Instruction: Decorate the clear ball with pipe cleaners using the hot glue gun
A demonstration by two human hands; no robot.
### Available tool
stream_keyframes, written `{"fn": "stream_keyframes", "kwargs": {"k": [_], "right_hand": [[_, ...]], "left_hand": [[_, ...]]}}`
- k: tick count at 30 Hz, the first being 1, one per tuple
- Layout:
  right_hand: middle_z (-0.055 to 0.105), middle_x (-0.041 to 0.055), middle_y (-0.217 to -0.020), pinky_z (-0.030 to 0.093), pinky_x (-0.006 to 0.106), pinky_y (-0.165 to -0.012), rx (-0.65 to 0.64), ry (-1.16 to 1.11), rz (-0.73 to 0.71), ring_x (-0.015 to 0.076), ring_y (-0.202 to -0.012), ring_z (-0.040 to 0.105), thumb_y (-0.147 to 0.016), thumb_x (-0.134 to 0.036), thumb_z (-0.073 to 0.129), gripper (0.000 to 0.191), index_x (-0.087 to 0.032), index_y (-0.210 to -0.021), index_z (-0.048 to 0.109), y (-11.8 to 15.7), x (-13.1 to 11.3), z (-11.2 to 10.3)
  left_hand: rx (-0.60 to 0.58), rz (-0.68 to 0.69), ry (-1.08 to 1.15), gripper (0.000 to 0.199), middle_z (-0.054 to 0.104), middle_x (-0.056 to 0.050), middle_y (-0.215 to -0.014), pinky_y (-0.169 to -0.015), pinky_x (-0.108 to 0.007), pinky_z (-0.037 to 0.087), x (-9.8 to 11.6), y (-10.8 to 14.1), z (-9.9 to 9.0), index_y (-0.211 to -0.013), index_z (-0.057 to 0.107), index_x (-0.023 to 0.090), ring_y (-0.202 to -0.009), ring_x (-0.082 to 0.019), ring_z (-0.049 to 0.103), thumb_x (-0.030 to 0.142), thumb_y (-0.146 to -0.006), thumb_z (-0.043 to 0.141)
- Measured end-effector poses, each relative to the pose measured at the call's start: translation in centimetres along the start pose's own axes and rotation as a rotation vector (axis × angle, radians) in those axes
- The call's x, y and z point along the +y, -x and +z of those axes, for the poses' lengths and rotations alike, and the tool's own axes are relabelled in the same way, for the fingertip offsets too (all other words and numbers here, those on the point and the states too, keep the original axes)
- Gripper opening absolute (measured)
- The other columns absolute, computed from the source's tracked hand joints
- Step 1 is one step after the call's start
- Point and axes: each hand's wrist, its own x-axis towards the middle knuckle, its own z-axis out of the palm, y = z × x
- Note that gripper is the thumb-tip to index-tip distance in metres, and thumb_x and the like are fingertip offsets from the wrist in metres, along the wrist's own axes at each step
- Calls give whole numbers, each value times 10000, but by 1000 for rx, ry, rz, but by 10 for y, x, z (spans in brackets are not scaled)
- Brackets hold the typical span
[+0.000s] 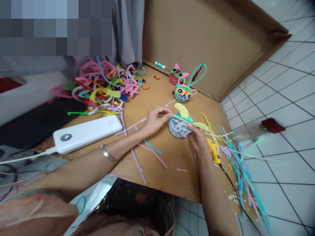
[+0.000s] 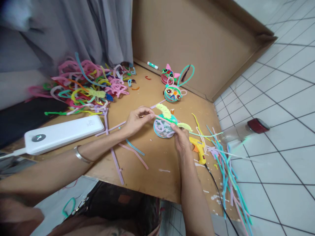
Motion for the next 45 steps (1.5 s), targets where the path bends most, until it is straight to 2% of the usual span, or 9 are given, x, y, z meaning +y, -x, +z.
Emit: {"fn": "stream_keyframes", "kwargs": {"k": [3,9,15,23,29,33,38,41,45], "right_hand": [[792,23,-853,608,396,-875,10,-2,-2,272,-968,736,-542,-361,912,339,-221,-780,716,0,1,-2],[791,30,-855,609,402,-865,11,1,5,274,-956,737,-550,-370,911,357,-209,-807,723,0,2,-2],[793,44,-900,592,432,-909,-1,5,-4,291,-1011,728,-573,-364,895,343,-206,-822,721,0,2,-2],[793,22,-879,598,411,-897,13,-12,-5,269,-961,735,-557,-350,907,354,-208,-835,740,0,2,-1],[790,19,-852,603,403,-877,4,-8,-1,267,-957,734,-549,-364,914,337,-218,-778,715,2,-1,1],[788,20,-849,601,393,-870,6,-8,-2,257,-933,732,-553,-361,914,342,-213,-793,720,2,0,0],[792,36,-887,592,397,-881,0,-6,0,268,-978,727,-560,-346,909,339,-205,-802,719,1,1,-2],[793,25,-878,595,397,-873,8,0,7,267,-962,730,-547,-360,913,361,-211,-813,720,1,1,-1],[792,12,-861,595,395,-869,14,-4,8,266,-955,731,-535,-352,919,403,-223,-865,728,1,-1,1]], "left_hand": [[-16,22,-50,188,684,-50,-888,-821,-307,507,1,-1,-2,-798,690,172,-863,-172,627,352,-813,641],[-31,-53,-40,258,664,-46,-864,-706,-283,492,4,-1,-4,-793,662,164,-787,-160,594,391,-859,557],[-95,15,-86,228,675,-52,-890,-771,-299,482,6,-1,-4,-801,688,163,-846,-169,612,384,-821,635],[-123,26,-89,228,689,-57,-893,-867,-342,488,6,-3,-6,-784,708,162,-866,-179,628,367,-842,625],[-125,-1,-57,242,695,-58,-934,-736,-286,482,6,-4,-8,-870,719,166,-844,-168,617,384,-824,625],[-133,63,-152,223,669,-54,-903,-742,-284,465,7,-5,-9,-798,679,161,-845,-166,596,377,-822,629],[-188,135,-247,229,585,-28,-780,-782,-304,448,8,-2,-7,-755,578,167,-790,-158,547,332,-892,496],[-185,109,-229,248,564,-25,-761,-744,-290,438,7,0,-5,-762,555,175,-785,-163,529,361,-909,483],[-172,55,-161,270,601,-38,-834,-746,-289,449,8,-1,-7,-810,614,164,-779,-155,537,413,-887,542]]}}
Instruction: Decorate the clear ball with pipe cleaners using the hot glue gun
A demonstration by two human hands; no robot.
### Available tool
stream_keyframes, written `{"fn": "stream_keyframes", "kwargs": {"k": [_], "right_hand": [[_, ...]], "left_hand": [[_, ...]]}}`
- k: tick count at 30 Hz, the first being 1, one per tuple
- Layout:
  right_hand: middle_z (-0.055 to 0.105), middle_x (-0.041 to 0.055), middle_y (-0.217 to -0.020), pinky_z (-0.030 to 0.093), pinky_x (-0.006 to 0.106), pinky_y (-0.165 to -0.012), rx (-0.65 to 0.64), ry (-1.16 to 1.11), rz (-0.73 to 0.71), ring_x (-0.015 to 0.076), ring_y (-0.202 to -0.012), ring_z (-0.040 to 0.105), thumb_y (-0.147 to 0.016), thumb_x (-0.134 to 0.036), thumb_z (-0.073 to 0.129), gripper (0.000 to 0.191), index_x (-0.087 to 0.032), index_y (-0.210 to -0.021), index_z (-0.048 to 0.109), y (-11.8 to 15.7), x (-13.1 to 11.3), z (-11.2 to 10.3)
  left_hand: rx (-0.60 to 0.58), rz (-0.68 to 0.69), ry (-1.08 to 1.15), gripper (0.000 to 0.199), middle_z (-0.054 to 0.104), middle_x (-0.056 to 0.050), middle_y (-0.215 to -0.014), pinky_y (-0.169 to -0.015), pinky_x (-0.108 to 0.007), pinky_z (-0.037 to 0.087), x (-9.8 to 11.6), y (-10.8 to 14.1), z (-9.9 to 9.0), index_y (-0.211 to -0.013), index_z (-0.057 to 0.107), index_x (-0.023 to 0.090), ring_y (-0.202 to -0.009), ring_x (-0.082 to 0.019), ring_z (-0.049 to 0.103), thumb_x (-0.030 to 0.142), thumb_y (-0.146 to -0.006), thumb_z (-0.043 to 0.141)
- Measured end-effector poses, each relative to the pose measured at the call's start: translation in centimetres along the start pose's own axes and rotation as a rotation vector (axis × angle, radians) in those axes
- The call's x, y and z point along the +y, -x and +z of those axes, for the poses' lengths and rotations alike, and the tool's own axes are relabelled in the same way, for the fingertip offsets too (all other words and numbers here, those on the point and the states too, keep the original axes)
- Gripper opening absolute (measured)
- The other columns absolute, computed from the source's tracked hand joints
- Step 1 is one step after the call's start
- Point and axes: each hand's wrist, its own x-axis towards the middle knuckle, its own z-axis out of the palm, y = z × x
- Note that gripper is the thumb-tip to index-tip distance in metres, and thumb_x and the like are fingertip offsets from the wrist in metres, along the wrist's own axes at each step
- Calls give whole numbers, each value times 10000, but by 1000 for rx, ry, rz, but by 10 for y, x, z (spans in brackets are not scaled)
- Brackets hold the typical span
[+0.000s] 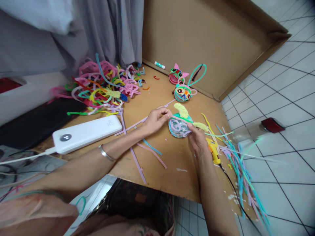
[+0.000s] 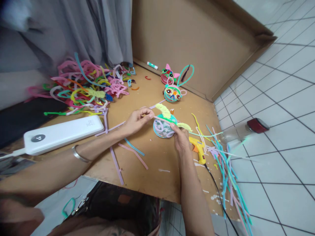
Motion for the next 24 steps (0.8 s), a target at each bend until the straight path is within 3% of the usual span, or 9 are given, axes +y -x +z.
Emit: {"fn": "stream_keyframes", "kwargs": {"k": [9,15,24], "right_hand": [[795,21,-893,591,396,-878,-9,9,-8,267,-961,729,-540,-365,919,435,-220,-905,732,2,-1,2],[796,16,-900,587,394,-887,-18,-5,-9,264,-974,731,-552,-347,920,431,-217,-919,735,1,-1,2],[797,27,-896,600,408,-862,-11,2,-3,282,-964,735,-523,-372,929,460,-224,-911,732,3,-3,4]], "left_hand": [[7,-14,30,245,664,-59,-936,-712,-268,462,0,-2,-2,-868,692,165,-834,-159,593,402,-845,637],[10,33,-17,215,666,-55,-873,-782,-299,476,0,-2,-2,-793,697,167,-854,-172,596,366,-843,635],[73,-72,108,255,699,-49,-881,-811,-319,479,-4,-7,-1,-886,698,170,-802,-160,590,389,-755,703]]}}
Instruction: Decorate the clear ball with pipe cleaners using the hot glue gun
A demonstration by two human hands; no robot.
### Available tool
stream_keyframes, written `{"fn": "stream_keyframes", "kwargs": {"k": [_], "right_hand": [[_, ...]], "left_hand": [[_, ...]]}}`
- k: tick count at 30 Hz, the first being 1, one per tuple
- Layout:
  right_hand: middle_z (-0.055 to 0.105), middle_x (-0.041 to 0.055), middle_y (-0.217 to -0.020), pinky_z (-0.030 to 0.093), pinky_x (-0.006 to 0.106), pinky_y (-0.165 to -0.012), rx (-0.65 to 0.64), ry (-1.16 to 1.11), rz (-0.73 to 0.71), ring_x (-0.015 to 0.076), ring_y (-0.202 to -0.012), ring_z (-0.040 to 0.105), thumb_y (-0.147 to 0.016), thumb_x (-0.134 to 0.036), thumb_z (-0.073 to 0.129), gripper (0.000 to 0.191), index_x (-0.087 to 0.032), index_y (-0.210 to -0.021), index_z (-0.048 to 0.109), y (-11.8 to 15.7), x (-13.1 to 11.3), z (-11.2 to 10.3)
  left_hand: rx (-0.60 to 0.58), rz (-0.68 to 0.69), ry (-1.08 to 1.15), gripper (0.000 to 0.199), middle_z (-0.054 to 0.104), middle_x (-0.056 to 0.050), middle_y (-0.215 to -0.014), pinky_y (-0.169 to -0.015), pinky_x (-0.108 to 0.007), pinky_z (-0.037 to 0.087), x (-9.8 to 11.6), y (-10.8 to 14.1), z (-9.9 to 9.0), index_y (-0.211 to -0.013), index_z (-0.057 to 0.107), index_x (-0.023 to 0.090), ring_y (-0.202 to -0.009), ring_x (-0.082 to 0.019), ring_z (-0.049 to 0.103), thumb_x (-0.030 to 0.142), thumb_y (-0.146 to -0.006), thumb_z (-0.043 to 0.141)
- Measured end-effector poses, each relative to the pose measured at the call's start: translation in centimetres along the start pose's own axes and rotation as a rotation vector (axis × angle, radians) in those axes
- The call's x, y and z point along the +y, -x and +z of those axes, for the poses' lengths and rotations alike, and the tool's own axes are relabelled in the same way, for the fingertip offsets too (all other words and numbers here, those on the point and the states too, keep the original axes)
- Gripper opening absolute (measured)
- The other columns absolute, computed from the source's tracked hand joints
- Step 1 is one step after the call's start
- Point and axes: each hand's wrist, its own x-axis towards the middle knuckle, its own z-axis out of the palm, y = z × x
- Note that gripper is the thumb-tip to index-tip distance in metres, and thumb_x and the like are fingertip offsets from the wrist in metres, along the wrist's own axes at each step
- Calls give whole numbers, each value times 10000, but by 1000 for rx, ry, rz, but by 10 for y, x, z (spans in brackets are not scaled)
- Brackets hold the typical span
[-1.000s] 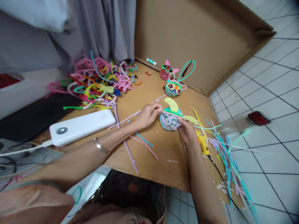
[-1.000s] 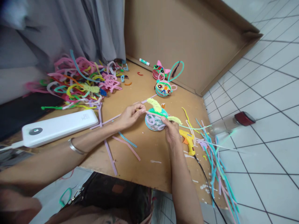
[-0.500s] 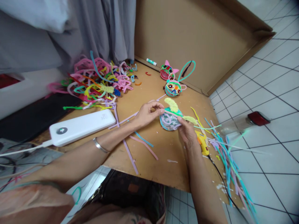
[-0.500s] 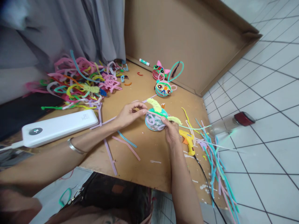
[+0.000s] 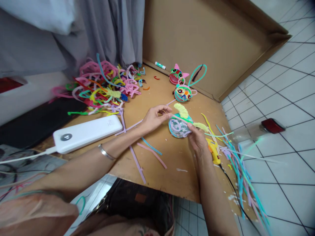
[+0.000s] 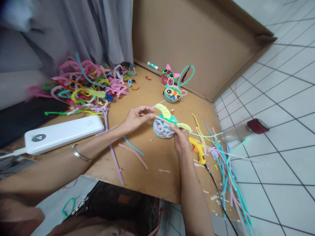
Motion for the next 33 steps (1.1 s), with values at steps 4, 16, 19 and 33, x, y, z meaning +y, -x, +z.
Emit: {"fn": "stream_keyframes", "kwargs": {"k": [4,16,19,33], "right_hand": [[792,21,-885,595,406,-882,-6,-2,5,274,-974,732,-532,-356,923,430,-225,-892,727,0,1,-1],[794,22,-872,603,404,-869,14,15,-7,269,-952,731,-531,-374,922,382,-227,-820,722,0,1,0],[794,20,-884,600,400,-876,8,9,-6,267,-970,731,-538,-365,918,404,-231,-867,724,0,1,-1],[792,23,-896,584,396,-897,9,5,-11,271,-997,724,-540,-356,912,449,-223,-925,724,-1,2,-1]], "left_hand": [[-27,37,-92,175,675,-43,-846,-824,-325,476,3,0,-3,-782,681,170,-814,-166,589,343,-791,658],[-58,14,-52,186,644,-30,-816,-811,-324,467,4,1,-3,-768,637,173,-820,-167,591,337,-835,581],[-45,-2,-14,193,652,-30,-812,-785,-312,470,5,1,-4,-776,633,178,-821,-168,595,357,-828,586],[-56,-152,144,568,636,-116,-1179,-889,-352,515,-8,5,9,-1051,591,162,-1004,-193,611,485,-647,827]]}}
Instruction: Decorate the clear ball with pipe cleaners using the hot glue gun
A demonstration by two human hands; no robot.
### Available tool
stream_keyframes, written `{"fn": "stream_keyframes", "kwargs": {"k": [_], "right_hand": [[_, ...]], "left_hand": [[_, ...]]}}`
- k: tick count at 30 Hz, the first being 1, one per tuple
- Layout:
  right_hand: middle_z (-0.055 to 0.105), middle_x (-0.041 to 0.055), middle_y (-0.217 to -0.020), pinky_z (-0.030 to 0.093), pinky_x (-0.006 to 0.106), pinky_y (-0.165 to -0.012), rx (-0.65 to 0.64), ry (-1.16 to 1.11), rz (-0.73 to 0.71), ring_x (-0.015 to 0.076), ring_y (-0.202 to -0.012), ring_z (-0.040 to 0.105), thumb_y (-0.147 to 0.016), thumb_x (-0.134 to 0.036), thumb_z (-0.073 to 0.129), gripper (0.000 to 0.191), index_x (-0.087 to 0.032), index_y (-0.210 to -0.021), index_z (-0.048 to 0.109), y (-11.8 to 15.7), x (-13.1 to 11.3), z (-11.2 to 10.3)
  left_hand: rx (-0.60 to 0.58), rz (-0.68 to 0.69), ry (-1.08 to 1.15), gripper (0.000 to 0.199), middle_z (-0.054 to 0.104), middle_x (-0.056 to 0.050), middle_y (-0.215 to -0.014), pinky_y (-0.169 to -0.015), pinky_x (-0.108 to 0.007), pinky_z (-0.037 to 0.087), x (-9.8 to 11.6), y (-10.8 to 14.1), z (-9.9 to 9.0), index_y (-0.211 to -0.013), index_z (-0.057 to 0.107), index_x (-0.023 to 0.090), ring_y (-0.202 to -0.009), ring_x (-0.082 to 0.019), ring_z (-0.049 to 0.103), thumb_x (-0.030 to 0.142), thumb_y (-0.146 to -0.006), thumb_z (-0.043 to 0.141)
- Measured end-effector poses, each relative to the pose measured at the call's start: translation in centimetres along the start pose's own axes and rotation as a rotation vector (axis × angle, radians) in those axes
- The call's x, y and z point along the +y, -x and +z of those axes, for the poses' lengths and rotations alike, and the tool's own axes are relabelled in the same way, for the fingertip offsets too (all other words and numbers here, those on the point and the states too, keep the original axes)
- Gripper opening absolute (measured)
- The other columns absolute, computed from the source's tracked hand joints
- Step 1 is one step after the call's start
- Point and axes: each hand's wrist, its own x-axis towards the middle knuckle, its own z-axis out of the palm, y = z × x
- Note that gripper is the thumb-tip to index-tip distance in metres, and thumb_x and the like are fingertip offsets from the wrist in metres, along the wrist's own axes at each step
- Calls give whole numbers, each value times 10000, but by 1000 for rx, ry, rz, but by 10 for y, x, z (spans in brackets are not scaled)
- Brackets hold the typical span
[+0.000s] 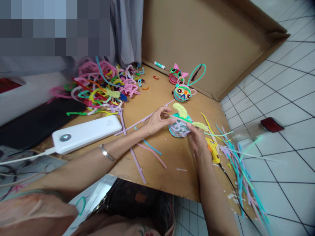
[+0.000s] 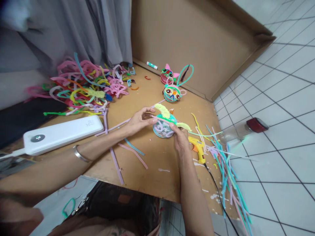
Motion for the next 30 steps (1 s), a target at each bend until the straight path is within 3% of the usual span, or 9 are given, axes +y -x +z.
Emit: {"fn": "stream_keyframes", "kwargs": {"k": [9,16,23,30], "right_hand": [[794,26,-893,592,397,-889,-35,-8,1,277,-993,733,-554,-366,924,481,-225,-968,724,0,0,2],[799,29,-906,577,385,-925,-62,-8,-4,256,-936,739,-575,-390,922,380,-205,-846,729,-2,4,-2],[798,41,-903,578,393,-928,-85,-54,42,277,-1065,708,-662,-591,822,398,-225,-791,730,-1,2,-1],[775,16,-861,591,355,-826,-106,-71,59,237,-957,712,-684,-442,768,253,-234,-819,717,-2,0,-11]], "left_hand": [[38,118,53,319,654,-43,-888,-781,-295,516,-4,1,12,-781,627,161,-812,-139,607,434,-714,777],[87,134,-13,173,645,-18,-807,-759,-284,499,-3,3,15,-692,605,171,-756,-131,588,308,-716,707],[98,118,-36,163,640,-18,-779,-708,-275,481,-4,3,15,-669,593,180,-740,-140,580,301,-692,700],[130,95,-67,156,630,-9,-738,-722,-275,480,-2,5,11,-639,590,178,-728,-140,575,284,-674,699]]}}
